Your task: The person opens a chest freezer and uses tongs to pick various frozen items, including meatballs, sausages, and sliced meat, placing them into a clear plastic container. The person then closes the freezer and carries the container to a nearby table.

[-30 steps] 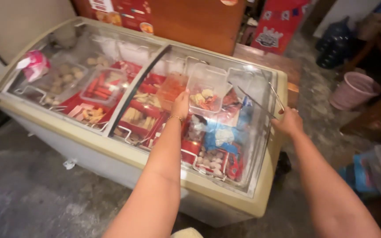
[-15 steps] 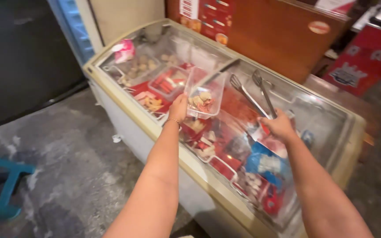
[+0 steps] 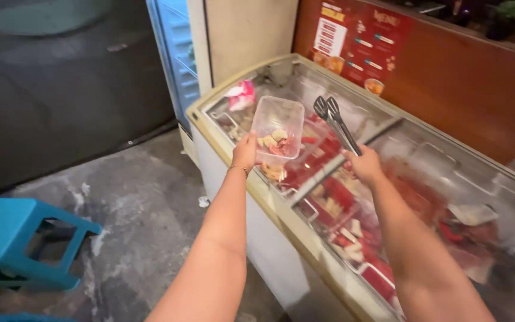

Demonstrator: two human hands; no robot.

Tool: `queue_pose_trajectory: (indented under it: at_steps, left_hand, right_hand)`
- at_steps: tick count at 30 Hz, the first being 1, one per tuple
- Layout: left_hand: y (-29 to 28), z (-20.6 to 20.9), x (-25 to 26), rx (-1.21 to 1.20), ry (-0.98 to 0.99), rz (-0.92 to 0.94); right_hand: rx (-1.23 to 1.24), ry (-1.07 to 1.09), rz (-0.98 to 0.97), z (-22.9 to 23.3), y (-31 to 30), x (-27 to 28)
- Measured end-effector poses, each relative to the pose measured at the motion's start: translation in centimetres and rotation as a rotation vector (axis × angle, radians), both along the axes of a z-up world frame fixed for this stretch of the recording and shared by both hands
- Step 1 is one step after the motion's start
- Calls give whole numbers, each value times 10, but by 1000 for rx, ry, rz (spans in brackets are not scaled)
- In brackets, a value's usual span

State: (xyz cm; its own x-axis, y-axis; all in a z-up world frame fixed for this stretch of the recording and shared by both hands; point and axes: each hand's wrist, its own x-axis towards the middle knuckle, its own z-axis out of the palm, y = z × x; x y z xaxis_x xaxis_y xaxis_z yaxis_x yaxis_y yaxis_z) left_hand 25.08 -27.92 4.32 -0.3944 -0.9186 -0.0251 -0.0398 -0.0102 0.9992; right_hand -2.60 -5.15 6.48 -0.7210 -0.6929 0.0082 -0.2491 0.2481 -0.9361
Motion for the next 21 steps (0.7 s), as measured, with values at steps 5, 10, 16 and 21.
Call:
queue_pose_trajectory:
  at_steps: [5, 10, 16, 21]
  left_hand:
    - [-67, 6, 32, 0, 37, 30]
    - [-100, 9, 41, -13, 6, 67]
    - [-146, -46, 8, -241, -2, 233]
    - [-143, -23, 11, -21, 25, 202]
  right_hand:
    - [17, 14, 3, 13, -49, 37]
    - [12, 34, 64, -4, -76, 16]
    - [51, 8, 92, 2, -92, 0]
    - [67, -23, 68, 7, -117, -7]
